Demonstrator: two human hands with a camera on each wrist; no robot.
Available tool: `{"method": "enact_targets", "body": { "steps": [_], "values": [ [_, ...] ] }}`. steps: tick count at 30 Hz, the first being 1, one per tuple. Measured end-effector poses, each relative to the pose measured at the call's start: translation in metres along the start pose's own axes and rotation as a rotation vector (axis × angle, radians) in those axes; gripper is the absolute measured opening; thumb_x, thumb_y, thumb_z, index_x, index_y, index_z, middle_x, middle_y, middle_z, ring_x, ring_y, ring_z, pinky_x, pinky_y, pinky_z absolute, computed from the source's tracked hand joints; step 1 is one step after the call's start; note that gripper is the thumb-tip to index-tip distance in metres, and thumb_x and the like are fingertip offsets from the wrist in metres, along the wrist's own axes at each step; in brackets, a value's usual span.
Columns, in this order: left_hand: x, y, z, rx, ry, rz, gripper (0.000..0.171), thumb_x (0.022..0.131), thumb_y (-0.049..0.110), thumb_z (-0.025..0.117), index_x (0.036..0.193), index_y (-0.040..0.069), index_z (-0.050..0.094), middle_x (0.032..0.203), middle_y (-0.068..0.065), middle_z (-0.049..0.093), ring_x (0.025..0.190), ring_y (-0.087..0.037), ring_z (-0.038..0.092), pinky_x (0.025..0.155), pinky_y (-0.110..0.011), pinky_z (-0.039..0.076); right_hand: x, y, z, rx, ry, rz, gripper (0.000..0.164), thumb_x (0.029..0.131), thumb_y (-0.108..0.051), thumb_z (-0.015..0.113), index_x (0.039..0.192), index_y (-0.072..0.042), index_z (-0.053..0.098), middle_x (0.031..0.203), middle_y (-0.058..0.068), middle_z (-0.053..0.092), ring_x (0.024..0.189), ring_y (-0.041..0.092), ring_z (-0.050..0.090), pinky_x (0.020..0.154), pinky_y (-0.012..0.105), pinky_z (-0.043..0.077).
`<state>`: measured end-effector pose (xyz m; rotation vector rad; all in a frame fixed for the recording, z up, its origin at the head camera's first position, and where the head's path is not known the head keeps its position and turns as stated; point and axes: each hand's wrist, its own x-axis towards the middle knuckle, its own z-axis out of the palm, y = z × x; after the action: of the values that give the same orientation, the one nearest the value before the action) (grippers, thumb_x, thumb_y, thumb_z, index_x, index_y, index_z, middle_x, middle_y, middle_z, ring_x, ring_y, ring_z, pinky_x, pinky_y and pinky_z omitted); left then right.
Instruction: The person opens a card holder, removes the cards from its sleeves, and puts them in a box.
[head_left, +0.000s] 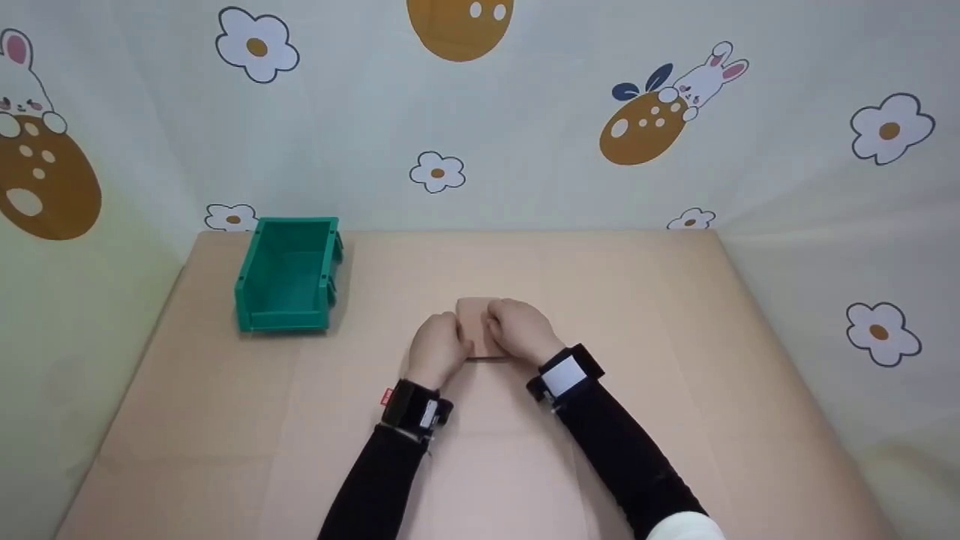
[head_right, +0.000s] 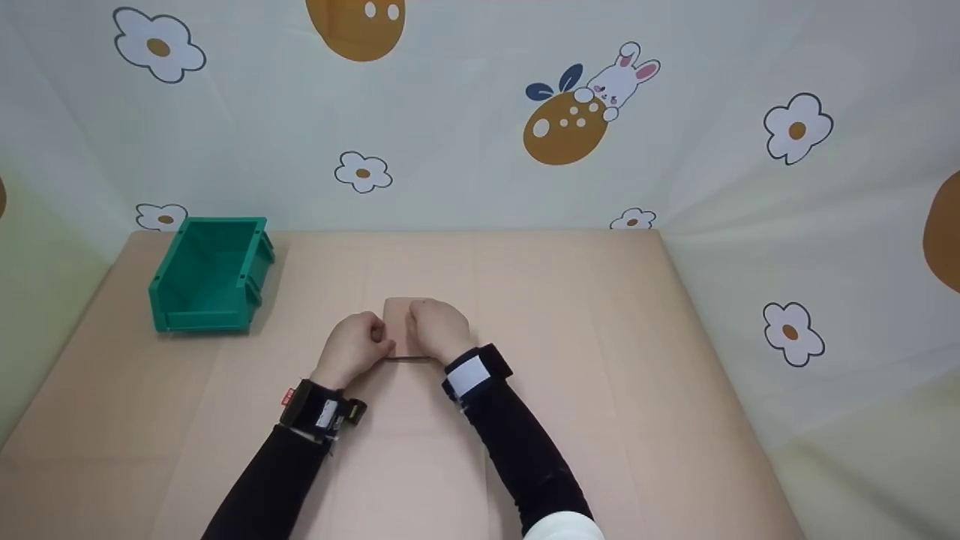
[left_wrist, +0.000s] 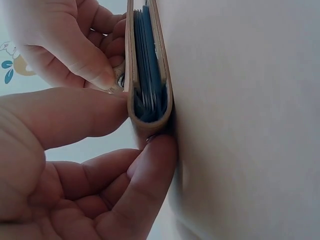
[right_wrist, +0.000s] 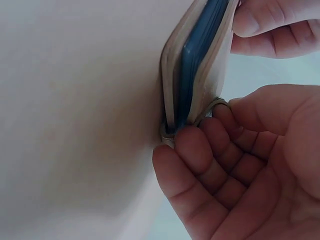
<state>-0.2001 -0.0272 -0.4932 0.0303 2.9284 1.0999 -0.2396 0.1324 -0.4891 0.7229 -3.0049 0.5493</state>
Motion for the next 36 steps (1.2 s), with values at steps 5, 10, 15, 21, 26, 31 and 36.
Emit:
{"method": "enact_targets", "body": {
  "steps": [5, 10, 15, 21, 26, 31, 36],
  "values": [
    [0.0, 0.0, 0.0, 0.004, 0.009, 0.003, 0.012, 0.083, 0.007, 0.072, 0.081, 0.005, 0.06, 0.079, -0.007, 0.06, 0.074, -0.025, 0.058, 0.072, -0.041, 0.048, 0.0, 0.0, -0.002, 0.016, -0.002, -0.004, 0.021, 0.098, -0.013, 0.058, 0.077, -0.01, 0.052, 0.075, 0.005, 0.055, 0.071, 0.026, 0.055, 0.07, 0.042, 0.048],
    [-0.001, -0.001, 0.0, 0.008, 0.013, 0.025, 0.016, 0.082, 0.007, 0.073, 0.076, 0.006, 0.058, 0.074, -0.005, 0.058, 0.07, -0.024, 0.056, 0.068, -0.04, 0.048, -0.001, 0.002, -0.003, 0.047, 0.004, -0.017, 0.023, 0.097, -0.013, 0.059, 0.076, -0.01, 0.052, 0.072, 0.002, 0.05, 0.069, 0.023, 0.052, 0.068, 0.04, 0.046],
    [0.0, -0.002, 0.0, 0.005, 0.009, 0.02, 0.017, 0.083, 0.007, 0.073, 0.076, 0.006, 0.057, 0.073, -0.004, 0.057, 0.069, -0.023, 0.056, 0.068, -0.039, 0.047, -0.001, 0.006, -0.002, 0.097, 0.009, -0.011, 0.019, 0.098, -0.014, 0.059, 0.079, -0.009, 0.055, 0.074, 0.002, 0.051, 0.071, 0.022, 0.052, 0.07, 0.039, 0.045],
    [0.0, -0.001, 0.0, -0.002, -0.001, 0.01, 0.017, 0.084, 0.007, 0.073, 0.077, 0.006, 0.057, 0.073, -0.004, 0.057, 0.069, -0.023, 0.055, 0.067, -0.038, 0.047, -0.003, 0.009, -0.003, 0.107, 0.021, 0.023, 0.017, 0.097, -0.017, 0.061, 0.081, -0.01, 0.061, 0.078, 0.001, 0.058, 0.072, 0.02, 0.055, 0.072, 0.038, 0.048],
    [-0.001, -0.001, 0.002, -0.005, -0.011, -0.001, 0.017, 0.084, 0.007, 0.072, 0.076, 0.006, 0.057, 0.073, -0.004, 0.056, 0.068, -0.022, 0.054, 0.066, -0.037, 0.047, -0.006, 0.013, -0.008, 0.071, 0.031, 0.062, 0.017, 0.096, -0.018, 0.061, 0.081, -0.01, 0.06, 0.076, 0.002, 0.057, 0.071, 0.02, 0.054, 0.07, 0.038, 0.047],
    [0.0, 0.0, 0.002, -0.016, -0.016, -0.017, 0.017, 0.084, 0.007, 0.073, 0.076, 0.007, 0.058, 0.073, -0.003, 0.057, 0.068, -0.021, 0.055, 0.065, -0.036, 0.047, -0.008, 0.018, -0.014, 0.044, 0.054, 0.111, 0.015, 0.096, -0.019, 0.06, 0.083, -0.01, 0.059, 0.074, 0.0, 0.053, 0.069, 0.019, 0.052, 0.067, 0.038, 0.046],
    [0.0, 0.0, 0.001, -0.006, -0.009, -0.012, 0.017, 0.084, 0.007, 0.073, 0.076, 0.007, 0.058, 0.072, -0.003, 0.057, 0.068, -0.022, 0.055, 0.066, -0.037, 0.047, -0.011, 0.023, -0.018, 0.092, 0.107, 0.121, 0.009, 0.092, -0.016, 0.066, 0.091, -0.009, 0.06, 0.075, 0.0, 0.053, 0.069, 0.019, 0.052, 0.065, 0.037, 0.046]
  ]
}}
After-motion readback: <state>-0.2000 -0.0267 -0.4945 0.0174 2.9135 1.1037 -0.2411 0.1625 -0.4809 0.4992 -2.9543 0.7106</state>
